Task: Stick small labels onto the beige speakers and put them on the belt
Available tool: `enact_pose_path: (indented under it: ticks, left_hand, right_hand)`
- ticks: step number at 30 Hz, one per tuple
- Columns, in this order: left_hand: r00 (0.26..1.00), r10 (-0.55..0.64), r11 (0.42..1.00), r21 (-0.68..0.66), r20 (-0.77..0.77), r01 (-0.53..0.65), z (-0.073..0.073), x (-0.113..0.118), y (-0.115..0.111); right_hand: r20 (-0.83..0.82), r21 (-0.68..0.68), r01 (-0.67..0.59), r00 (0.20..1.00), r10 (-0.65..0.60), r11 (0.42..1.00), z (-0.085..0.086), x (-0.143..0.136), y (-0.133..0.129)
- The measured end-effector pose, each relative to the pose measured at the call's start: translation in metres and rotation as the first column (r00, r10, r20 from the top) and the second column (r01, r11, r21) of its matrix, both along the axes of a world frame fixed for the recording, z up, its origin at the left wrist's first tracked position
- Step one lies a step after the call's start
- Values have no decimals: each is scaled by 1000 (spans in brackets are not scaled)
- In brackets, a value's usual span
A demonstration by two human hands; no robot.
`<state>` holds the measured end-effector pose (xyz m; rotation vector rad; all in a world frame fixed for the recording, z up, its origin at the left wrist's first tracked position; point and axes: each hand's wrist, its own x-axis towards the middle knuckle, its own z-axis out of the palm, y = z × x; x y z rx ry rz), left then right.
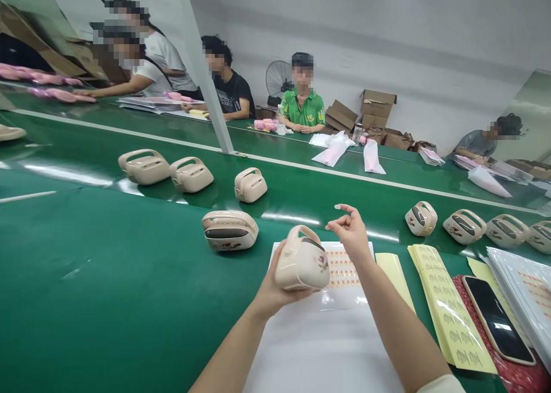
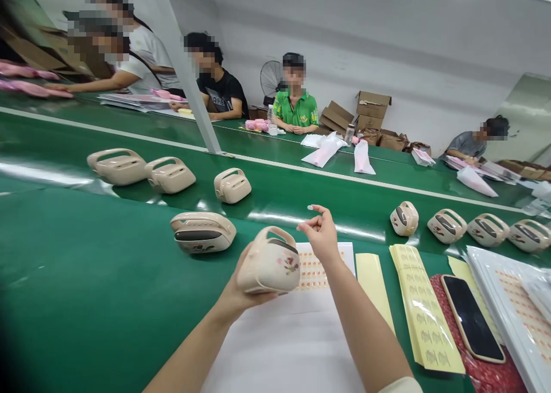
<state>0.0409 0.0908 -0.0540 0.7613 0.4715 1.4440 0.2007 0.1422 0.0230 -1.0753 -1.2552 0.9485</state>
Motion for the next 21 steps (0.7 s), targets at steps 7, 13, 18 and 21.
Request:
enact_pose_path:
  ticks: [7,13,18,21]
  left_hand:
    - [608,-106,955,90,-787,283,12,15,-18]
    - [534,-58,934,143,-844,328,18,16,-19]
    - [506,-56,934,134,-861,331,15,17,-21]
    - [509,-73,929,127,-857,347,12,18,-22]
  right_hand:
    - [268,-220,-346,878,397,912,22,22,-57]
    - [297,-245,-292,885,358,925,11,21,-63]
    - [367,-250,-291,854,368,924,10,24,-68]
    - [386,-253,-300,840,381,920,10,26,-69]
